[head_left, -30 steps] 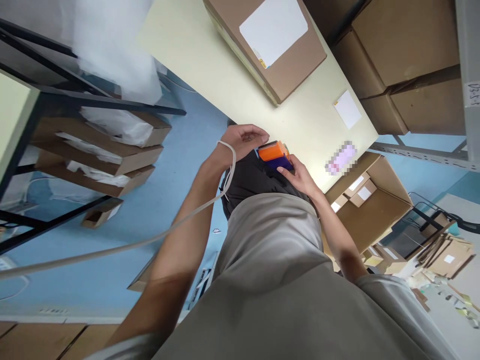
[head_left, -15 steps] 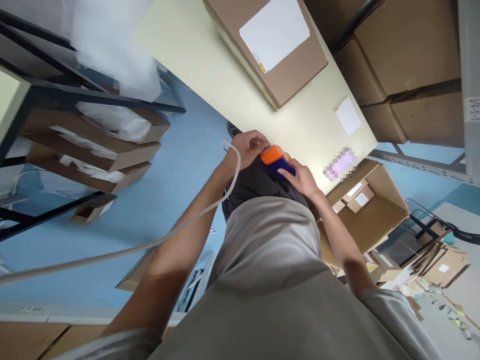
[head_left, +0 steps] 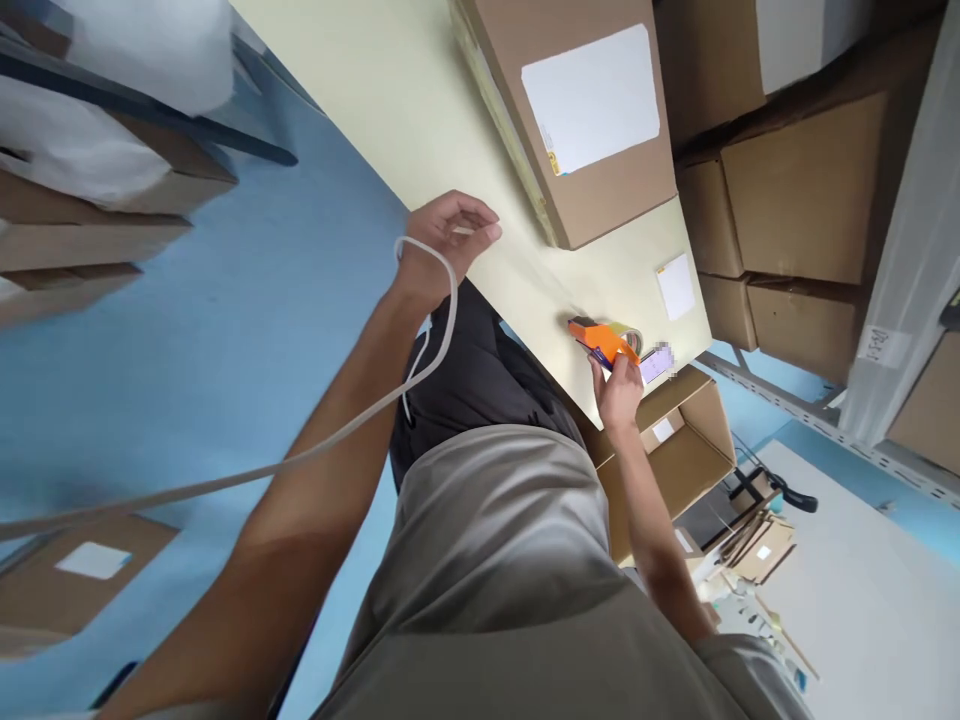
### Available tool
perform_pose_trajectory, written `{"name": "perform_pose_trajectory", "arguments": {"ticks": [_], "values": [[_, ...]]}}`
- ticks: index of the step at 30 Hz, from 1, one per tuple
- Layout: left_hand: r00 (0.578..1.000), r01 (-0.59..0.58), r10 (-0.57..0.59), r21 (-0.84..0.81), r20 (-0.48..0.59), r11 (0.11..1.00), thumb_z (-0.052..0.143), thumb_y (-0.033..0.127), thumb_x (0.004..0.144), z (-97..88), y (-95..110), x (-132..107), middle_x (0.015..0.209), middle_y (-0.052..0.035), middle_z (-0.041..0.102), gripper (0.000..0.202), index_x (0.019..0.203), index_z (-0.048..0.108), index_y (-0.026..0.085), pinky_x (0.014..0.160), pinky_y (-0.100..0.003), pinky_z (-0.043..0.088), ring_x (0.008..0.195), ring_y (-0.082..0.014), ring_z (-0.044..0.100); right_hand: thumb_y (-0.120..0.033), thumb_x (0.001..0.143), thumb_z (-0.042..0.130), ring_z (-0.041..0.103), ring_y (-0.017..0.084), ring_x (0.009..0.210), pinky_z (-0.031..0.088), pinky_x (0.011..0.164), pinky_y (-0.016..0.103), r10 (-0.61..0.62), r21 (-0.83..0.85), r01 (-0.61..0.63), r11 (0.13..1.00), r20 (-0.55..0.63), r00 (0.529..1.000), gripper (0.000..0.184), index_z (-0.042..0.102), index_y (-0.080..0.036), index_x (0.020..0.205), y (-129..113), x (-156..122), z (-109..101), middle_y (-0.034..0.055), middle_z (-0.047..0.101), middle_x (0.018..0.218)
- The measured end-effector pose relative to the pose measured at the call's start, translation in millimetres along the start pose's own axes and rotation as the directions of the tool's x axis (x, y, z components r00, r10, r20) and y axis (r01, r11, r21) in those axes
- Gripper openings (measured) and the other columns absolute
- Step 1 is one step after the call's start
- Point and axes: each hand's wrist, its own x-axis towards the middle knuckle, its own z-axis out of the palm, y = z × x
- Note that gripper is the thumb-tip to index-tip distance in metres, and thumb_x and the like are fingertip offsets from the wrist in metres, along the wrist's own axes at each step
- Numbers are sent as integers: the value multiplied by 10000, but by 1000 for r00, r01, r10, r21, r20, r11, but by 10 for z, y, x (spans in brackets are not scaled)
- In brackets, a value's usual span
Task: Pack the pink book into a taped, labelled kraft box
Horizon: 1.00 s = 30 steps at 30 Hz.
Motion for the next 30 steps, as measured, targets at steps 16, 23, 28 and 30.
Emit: {"name": "perform_pose_trajectory", "arguments": {"ticks": [16, 23, 28, 30], "values": [[985, -108, 93, -105, -143, 989, 1058, 669, 736, 301, -224, 533, 1009, -26, 849, 489, 940, 814, 298, 826, -395, 645, 946, -209, 732, -577, 1211, 490, 806, 346, 1079, 675, 1006, 497, 70, 109, -39, 993, -304, 950, 548, 668, -74, 1337, -233, 377, 680, 272, 791, 1174], [955, -81, 32, -155, -294, 985, 1021, 403, 868, 562, -424, 564, 1083, -29, 828, 288, 996, 817, 245, 823, -361, 632, 839, -145, 703, -550, 1200, 552, 809, 309, 984, 671, 979, 442, 85, 115, -52, 992, -306, 948, 474, 681, -96, 1245, -274, 386, 665, 239, 802, 1089], [887, 3, -165, -352, -431, 936, 1020, 459, 892, 803, -445, 428, 1674, -122, 613, 726, 1491, 649, 285, 1129, -443, 641, 1496, -264, 645, -474, 1192, 592, 813, 342, 1096, 656, 1031, 465, 107, 107, -89, 990, -174, 979, 420, 694, -77, 1281, -395, 347, 531, 291, 799, 1180], [911, 14, -159, -358, -380, 934, 894, 671, 971, 948, -337, 344, 1745, -120, 555, 818, 1644, 536, 373, 1253, -534, 587, 1720, -320, 434, -451, 1188, 606, 814, 354, 1142, 648, 1058, 478, 127, 113, -113, 987, -123, 984, 412, 697, -67, 1308, -437, 326, 468, 296, 799, 1188]]}}
